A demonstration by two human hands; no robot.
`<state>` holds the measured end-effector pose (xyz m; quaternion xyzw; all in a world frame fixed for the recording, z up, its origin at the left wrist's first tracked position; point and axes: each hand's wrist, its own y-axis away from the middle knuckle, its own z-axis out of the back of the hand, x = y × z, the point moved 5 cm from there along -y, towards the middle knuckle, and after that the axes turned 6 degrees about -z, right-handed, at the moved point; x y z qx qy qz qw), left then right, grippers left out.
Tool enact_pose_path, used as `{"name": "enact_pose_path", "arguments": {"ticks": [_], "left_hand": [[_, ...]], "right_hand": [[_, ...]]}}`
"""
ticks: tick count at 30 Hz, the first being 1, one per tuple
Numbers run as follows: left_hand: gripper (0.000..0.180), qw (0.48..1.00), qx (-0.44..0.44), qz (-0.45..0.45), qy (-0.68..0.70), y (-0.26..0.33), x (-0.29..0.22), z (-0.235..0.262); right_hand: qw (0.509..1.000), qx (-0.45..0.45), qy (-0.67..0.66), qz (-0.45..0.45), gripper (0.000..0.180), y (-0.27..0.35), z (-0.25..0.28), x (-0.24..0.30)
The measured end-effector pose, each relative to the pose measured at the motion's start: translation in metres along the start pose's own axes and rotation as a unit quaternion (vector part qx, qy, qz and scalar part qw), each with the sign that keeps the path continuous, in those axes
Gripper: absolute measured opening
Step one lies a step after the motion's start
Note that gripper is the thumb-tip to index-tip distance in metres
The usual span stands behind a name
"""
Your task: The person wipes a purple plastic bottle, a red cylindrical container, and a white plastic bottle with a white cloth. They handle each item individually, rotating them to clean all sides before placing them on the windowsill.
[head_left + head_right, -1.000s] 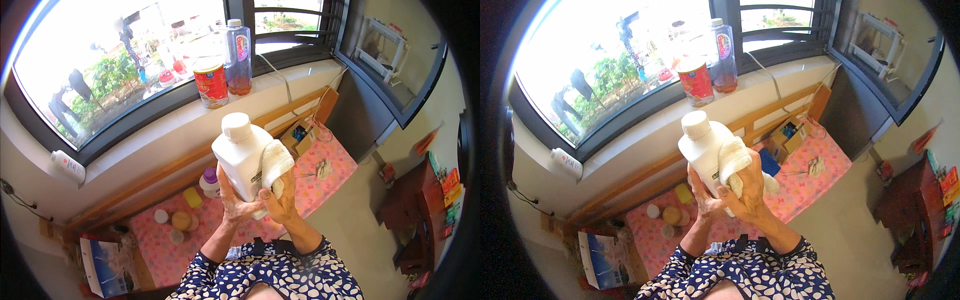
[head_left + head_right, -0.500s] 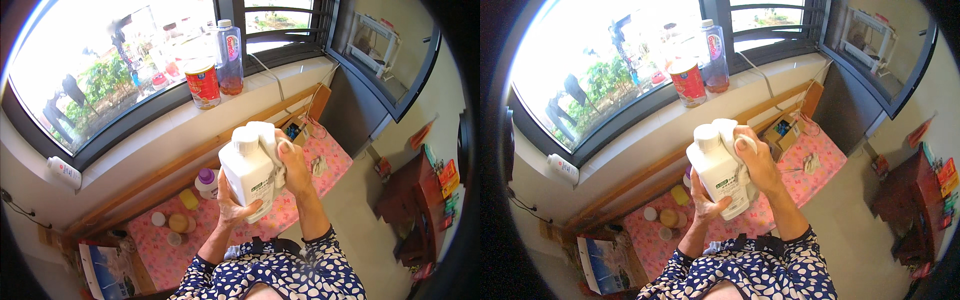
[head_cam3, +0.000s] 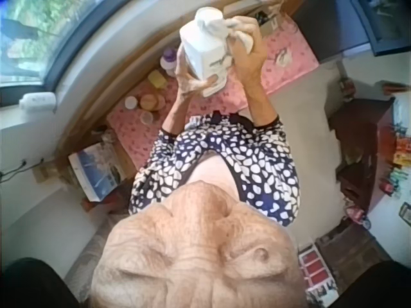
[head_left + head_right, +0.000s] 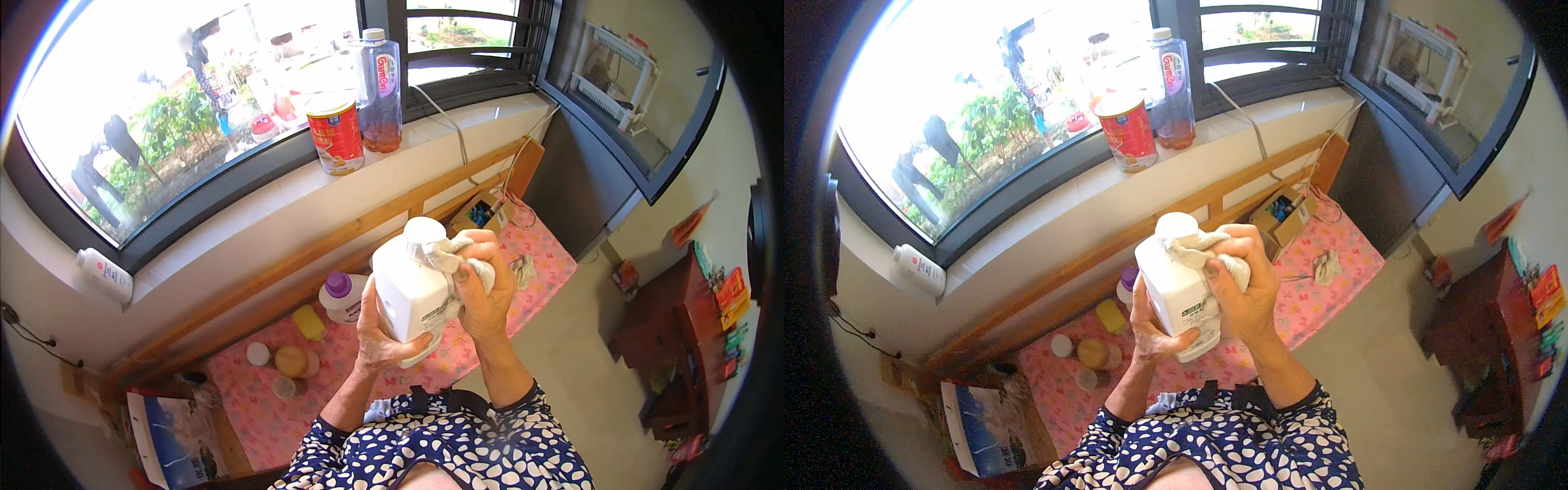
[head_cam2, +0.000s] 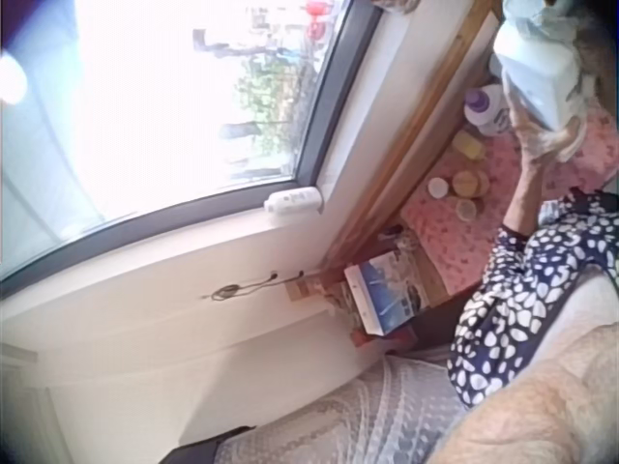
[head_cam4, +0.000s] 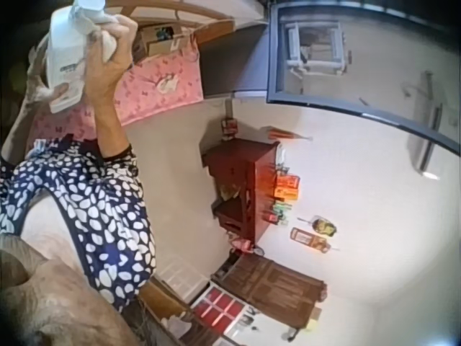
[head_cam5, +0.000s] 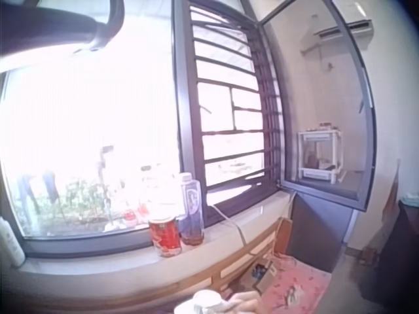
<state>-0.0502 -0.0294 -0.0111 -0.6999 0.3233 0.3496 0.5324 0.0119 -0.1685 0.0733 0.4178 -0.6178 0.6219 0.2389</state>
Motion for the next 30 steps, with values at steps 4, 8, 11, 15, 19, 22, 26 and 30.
{"name": "enact_pose_path", "arguments": {"ticks": [4, 8, 11, 15, 19, 22, 26, 30], "left_hand": [[0.109, 0.999, 0.023, -0.008, -0.038, 0.004, 0.005, 0.002], [0.106, 0.993, 0.049, -0.023, -0.101, 0.006, 0.003, 0.0], [0.096, 0.976, 0.027, -0.111, -0.184, 0.004, -0.006, 0.0], [0.095, 0.973, 0.032, -0.118, -0.197, 0.003, -0.007, 0.0], [0.093, 0.967, 0.031, -0.134, -0.213, 0.006, -0.004, -0.001], [0.091, 0.97, 0.033, -0.122, -0.208, 0.004, -0.008, -0.004], [0.091, 0.974, 0.031, -0.098, -0.201, 0.003, -0.002, 0.0], [0.092, 0.976, 0.029, -0.109, -0.188, 0.0, -0.007, 0.006]], "right_hand": [[0.96, -0.064, -0.195, -0.192, 0.016, 0.0, 0.004, -0.017], [0.939, -0.061, -0.31, -0.133, 0.028, -0.015, 0.015, -0.003], [0.985, 0.053, -0.093, -0.136, 0.035, -0.021, 0.011, 0.012], [0.931, 0.159, -0.15, -0.294, 0.03, -0.021, 0.006, 0.009], [0.921, 0.158, -0.177, -0.309, 0.026, -0.024, 0.01, 0.002], [0.925, 0.115, -0.187, -0.311, 0.024, -0.023, 0.016, -0.008], [0.916, 0.05, -0.239, -0.319, 0.024, -0.019, 0.013, -0.015], [0.908, 0.087, -0.263, -0.316, 0.028, -0.019, 0.004, -0.004]]}}
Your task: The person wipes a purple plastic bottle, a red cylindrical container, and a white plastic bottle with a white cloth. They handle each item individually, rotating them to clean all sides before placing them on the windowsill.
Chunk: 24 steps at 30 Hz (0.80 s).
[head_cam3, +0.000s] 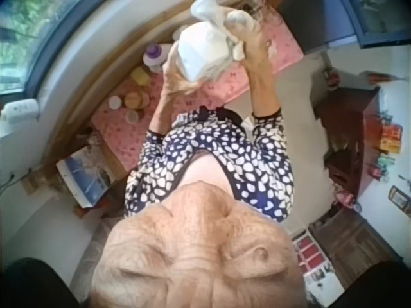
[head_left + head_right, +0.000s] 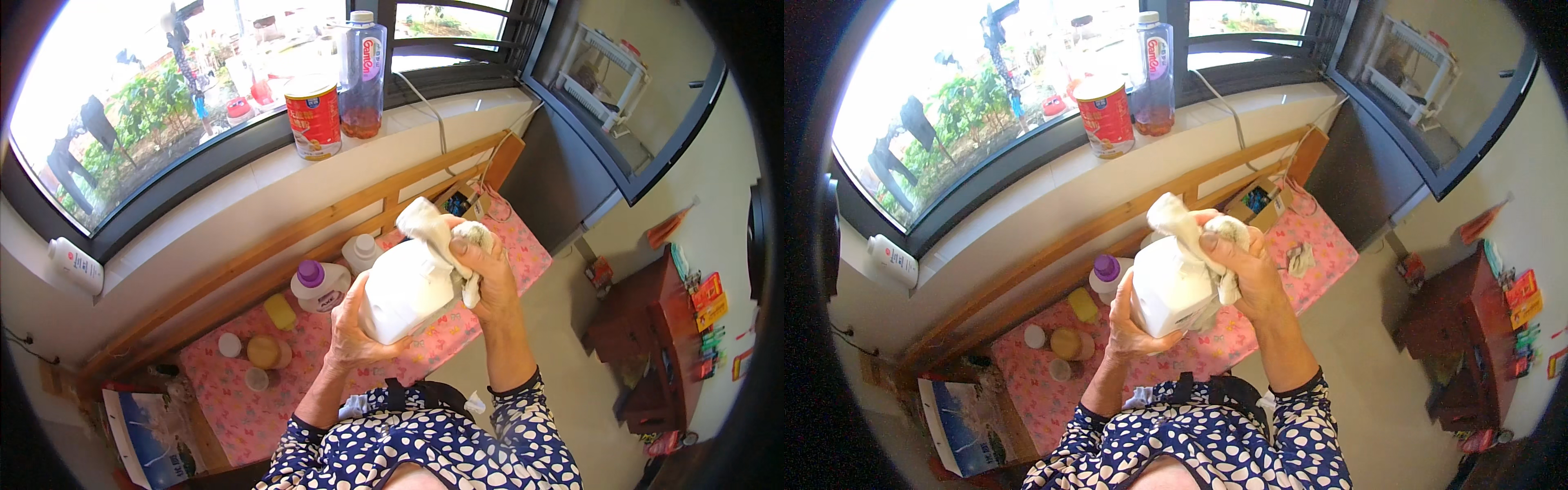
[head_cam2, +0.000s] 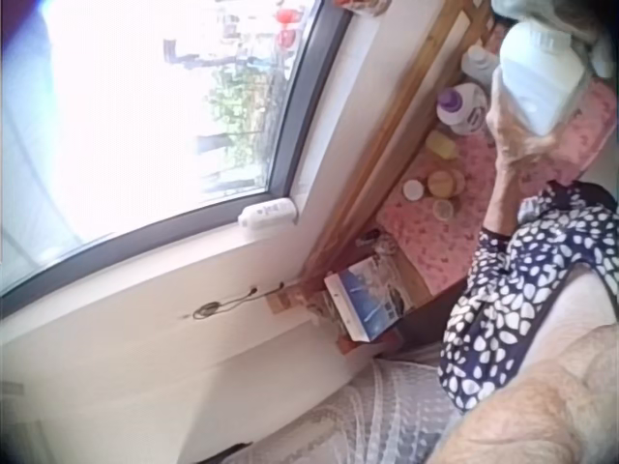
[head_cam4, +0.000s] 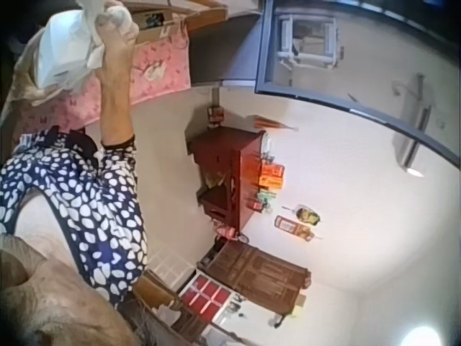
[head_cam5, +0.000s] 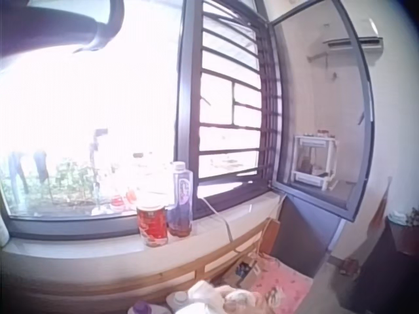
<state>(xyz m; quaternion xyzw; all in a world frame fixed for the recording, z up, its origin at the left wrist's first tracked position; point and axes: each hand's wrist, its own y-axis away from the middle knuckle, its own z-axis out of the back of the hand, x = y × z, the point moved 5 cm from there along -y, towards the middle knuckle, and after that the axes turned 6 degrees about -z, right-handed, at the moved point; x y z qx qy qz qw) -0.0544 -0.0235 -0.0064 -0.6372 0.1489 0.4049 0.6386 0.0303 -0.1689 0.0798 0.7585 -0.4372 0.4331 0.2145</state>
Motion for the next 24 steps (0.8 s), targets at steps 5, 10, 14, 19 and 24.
{"name": "enact_pose_path", "arguments": {"ticks": [5, 10, 14, 19, 24], "left_hand": [[0.093, 0.999, 0.023, -0.01, -0.031, 0.002, 0.003, 0.008], [0.093, 0.998, 0.033, -0.008, -0.049, 0.002, 0.002, 0.007], [0.095, 0.999, 0.031, 0.002, -0.008, 0.002, 0.006, 0.007], [0.101, 0.995, 0.002, 0.042, 0.085, 0.006, 0.014, 0.006], [0.105, 0.975, -0.002, 0.119, 0.189, 0.009, 0.02, 0.007]], "right_hand": [[0.973, 0.137, 0.186, -0.028, 0.028, -0.008, -0.006, 0.015], [0.981, 0.098, 0.163, -0.037, 0.022, -0.012, -0.003, 0.011], [0.994, 0.002, 0.111, -0.003, 0.02, -0.014, -0.002, 0.0], [0.998, -0.03, 0.043, -0.021, 0.021, -0.02, 0.0, -0.011], [0.999, 0.009, 0.026, 0.025, 0.019, -0.018, -0.006, -0.017]]}}
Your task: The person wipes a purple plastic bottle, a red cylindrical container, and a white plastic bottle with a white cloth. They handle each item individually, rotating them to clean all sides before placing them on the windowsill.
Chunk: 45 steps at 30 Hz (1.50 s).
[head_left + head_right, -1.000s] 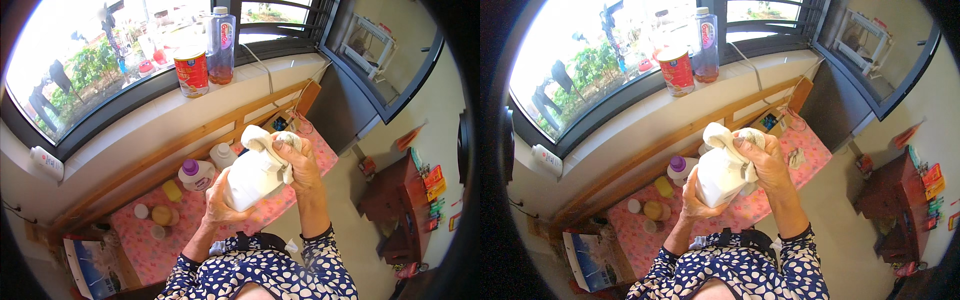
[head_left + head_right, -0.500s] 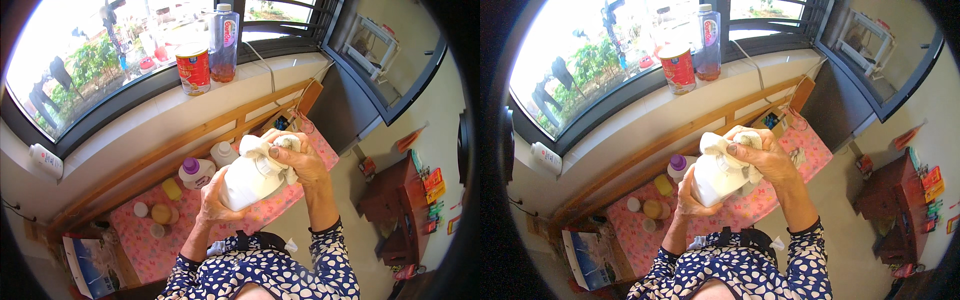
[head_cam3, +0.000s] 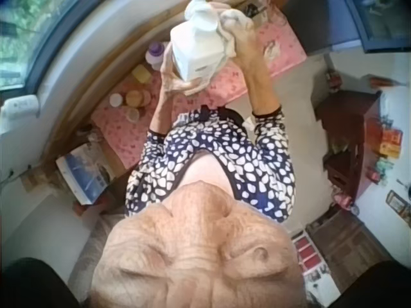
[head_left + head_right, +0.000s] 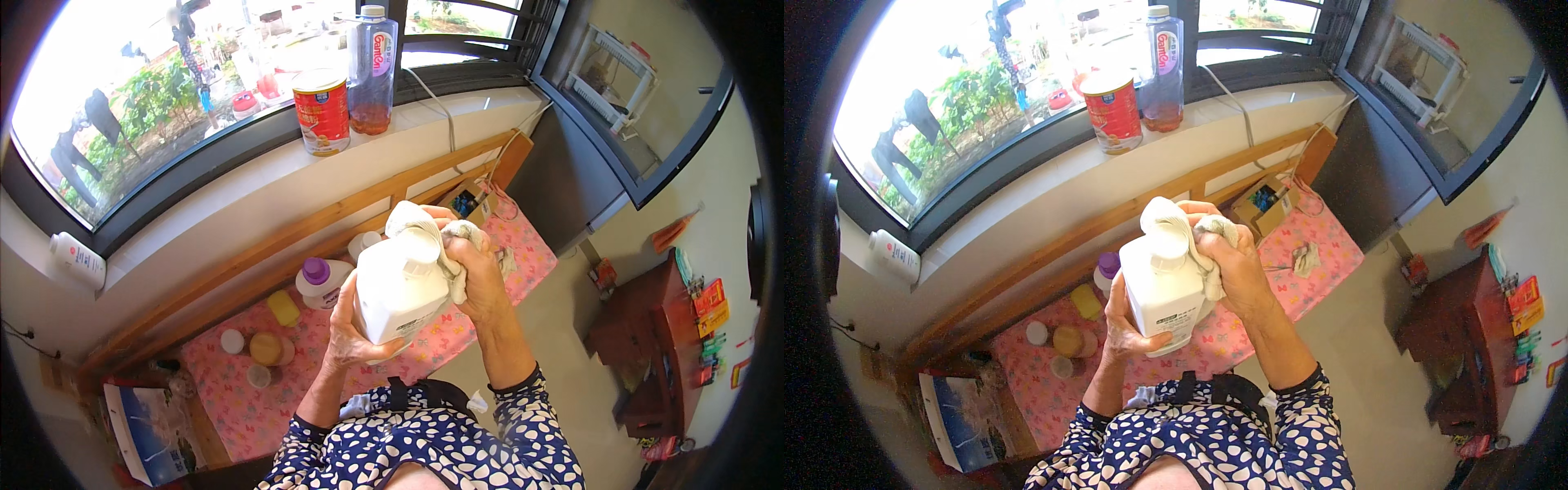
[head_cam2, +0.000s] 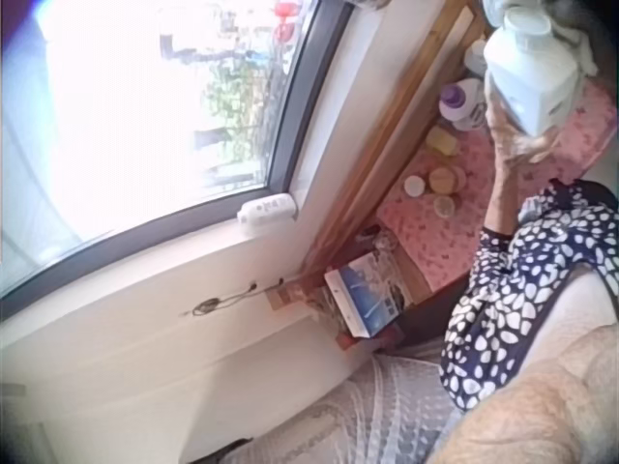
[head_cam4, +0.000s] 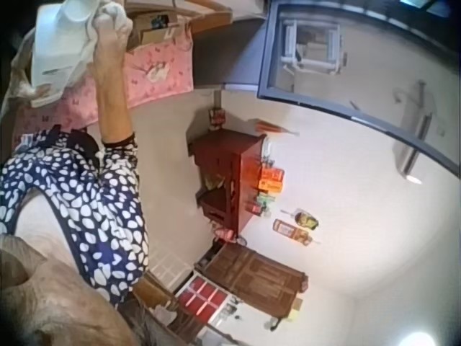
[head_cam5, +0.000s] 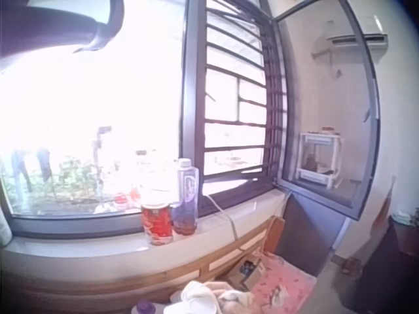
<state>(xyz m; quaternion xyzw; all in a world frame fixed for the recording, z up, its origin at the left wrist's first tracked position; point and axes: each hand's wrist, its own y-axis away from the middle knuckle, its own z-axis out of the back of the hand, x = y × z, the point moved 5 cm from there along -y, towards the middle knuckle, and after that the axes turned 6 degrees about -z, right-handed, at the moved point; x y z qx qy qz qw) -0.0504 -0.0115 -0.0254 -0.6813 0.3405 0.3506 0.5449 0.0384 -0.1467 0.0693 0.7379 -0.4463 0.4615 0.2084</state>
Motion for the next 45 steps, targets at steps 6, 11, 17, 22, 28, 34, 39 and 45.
{"name": "enact_pose_path", "arguments": {"ticks": [6, 11, 17, 22, 28, 34, 39, 45], "left_hand": [[0.106, 1.0, -0.011, 0.011, 0.022, -0.001, -0.005, -0.003], [0.102, 0.997, -0.082, 0.015, 0.004, -0.002, -0.013, -0.009], [0.099, 0.96, -0.126, -0.103, -0.227, 0.0, -0.018, -0.01], [0.097, 0.949, -0.122, -0.11, -0.268, 0.005, -0.022, -0.01], [0.098, 0.973, -0.097, -0.072, -0.195, 0.007, -0.013, -0.005], [0.099, 0.992, -0.063, -0.011, -0.11, 0.006, -0.012, -0.007], [0.102, 0.989, -0.055, -0.008, -0.14, 0.008, -0.01, -0.007], [0.103, 0.982, -0.059, -0.029, -0.179, 0.011, -0.01, -0.003]], "right_hand": [[0.99, 0.007, 0.066, 0.121, 0.03, 0.01, -0.005, -0.003], [0.87, -0.019, 0.349, 0.347, 0.017, 0.03, -0.016, 0.007], [0.817, -0.102, 0.438, 0.36, 0.025, 0.037, -0.032, 0.001], [0.956, -0.115, 0.214, 0.167, 0.023, 0.022, -0.009, -0.008], [0.998, -0.039, 0.027, 0.028, 0.019, 0.014, -0.001, -0.007], [0.998, -0.04, -0.049, -0.03, 0.023, 0.009, 0.015, -0.011], [0.998, 0.008, 0.042, 0.037, 0.024, 0.015, -0.001, -0.007], [0.998, 0.028, 0.053, 0.017, 0.025, 0.017, -0.006, -0.003]]}}
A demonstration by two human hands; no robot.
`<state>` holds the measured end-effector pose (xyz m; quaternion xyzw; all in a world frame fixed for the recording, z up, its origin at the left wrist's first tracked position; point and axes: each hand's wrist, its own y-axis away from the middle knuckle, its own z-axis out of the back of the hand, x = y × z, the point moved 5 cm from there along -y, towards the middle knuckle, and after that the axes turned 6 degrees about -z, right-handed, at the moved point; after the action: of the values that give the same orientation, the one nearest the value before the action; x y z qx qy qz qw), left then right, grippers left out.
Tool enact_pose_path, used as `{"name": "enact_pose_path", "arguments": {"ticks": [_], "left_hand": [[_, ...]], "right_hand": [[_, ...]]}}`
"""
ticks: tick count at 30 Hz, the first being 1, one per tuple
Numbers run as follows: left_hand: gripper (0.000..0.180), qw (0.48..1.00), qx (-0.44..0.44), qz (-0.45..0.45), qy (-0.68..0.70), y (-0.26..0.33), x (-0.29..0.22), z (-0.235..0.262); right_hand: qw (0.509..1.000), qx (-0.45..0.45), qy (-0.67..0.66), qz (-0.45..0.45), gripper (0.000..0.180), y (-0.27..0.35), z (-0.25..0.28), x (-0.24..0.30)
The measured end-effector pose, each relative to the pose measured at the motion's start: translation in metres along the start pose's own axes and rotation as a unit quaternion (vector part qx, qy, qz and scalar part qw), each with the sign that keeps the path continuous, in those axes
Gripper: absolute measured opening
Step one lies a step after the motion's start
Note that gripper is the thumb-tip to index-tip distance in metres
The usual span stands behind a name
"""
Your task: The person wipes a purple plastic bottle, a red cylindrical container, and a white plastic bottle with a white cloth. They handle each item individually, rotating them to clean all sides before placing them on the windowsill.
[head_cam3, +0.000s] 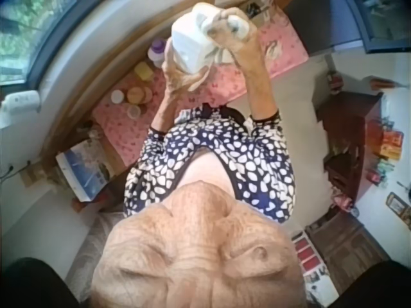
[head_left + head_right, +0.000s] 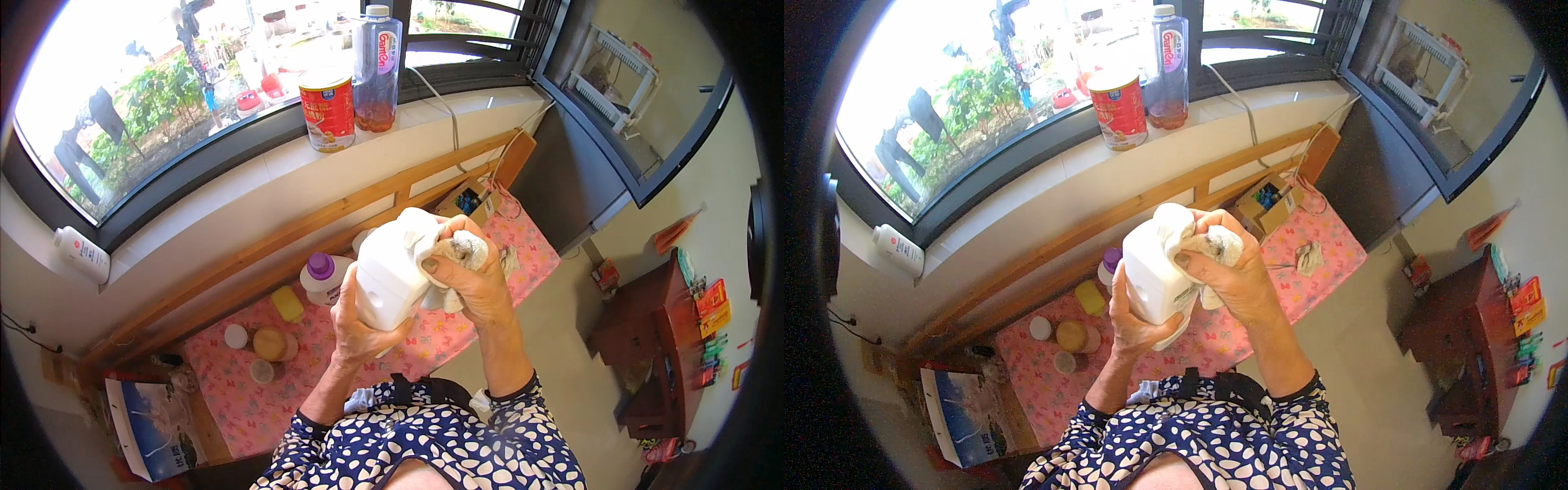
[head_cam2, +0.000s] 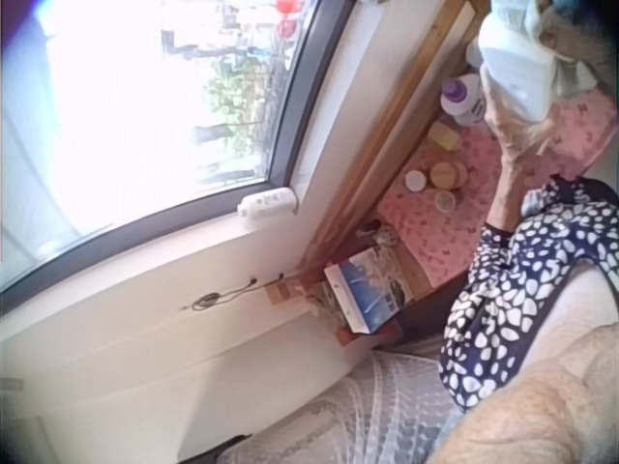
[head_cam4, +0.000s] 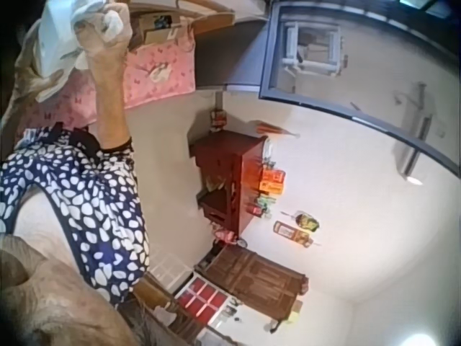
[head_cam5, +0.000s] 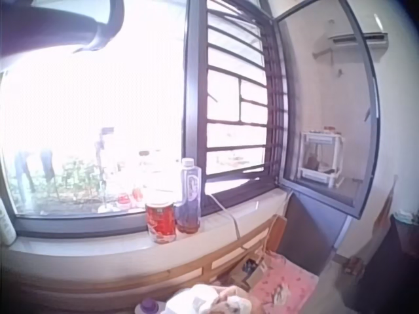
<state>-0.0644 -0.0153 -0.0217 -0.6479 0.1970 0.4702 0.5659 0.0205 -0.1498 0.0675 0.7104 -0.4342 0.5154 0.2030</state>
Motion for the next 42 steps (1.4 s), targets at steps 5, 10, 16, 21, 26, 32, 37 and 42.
{"name": "enact_pose_path", "arguments": {"ticks": [5, 10, 16, 21, 26, 32, 37, 42], "left_hand": [[0.097, 0.998, 0.011, -0.059, 0.026, -0.008, -0.008, 0.002], [0.11, 0.987, 0.096, 0.009, 0.132, 0.001, 0.01, 0.004], [0.105, 0.983, 0.099, 0.004, 0.152, -0.001, 0.005, 0.003], [0.105, 0.982, 0.111, -0.006, 0.154, 0.001, 0.006, 0.005], [0.104, 0.973, 0.141, -0.005, 0.184, 0.003, 0.004, 0.004], [0.101, 0.962, 0.184, -0.013, 0.202, 0.003, 0.001, 0.005], [0.095, 0.955, 0.249, -0.032, 0.156, -0.001, -0.015, 0.0], [0.073, 0.939, 0.307, 0.018, 0.154, 0.01, 0.001, -0.011]], "right_hand": [[0.997, 0.002, -0.05, -0.054, 0.029, 0.001, 0.013, -0.008], [0.981, 0.061, -0.169, -0.071, 0.031, 0.001, 0.024, -0.016], [0.972, 0.085, -0.199, -0.09, 0.036, 0.005, 0.029, -0.021], [0.973, 0.11, -0.174, -0.101, 0.04, 0.006, 0.029, -0.017], [0.97, 0.108, -0.173, -0.135, 0.039, 0.005, 0.024, -0.019], [0.97, 0.171, -0.06, -0.164, 0.04, -0.001, 0.027, -0.014], [0.956, 0.217, -0.031, -0.196, 0.027, -0.005, 0.016, -0.016], [0.881, 0.397, 0.136, -0.219, 0.022, -0.014, -0.015, 0.0]]}}
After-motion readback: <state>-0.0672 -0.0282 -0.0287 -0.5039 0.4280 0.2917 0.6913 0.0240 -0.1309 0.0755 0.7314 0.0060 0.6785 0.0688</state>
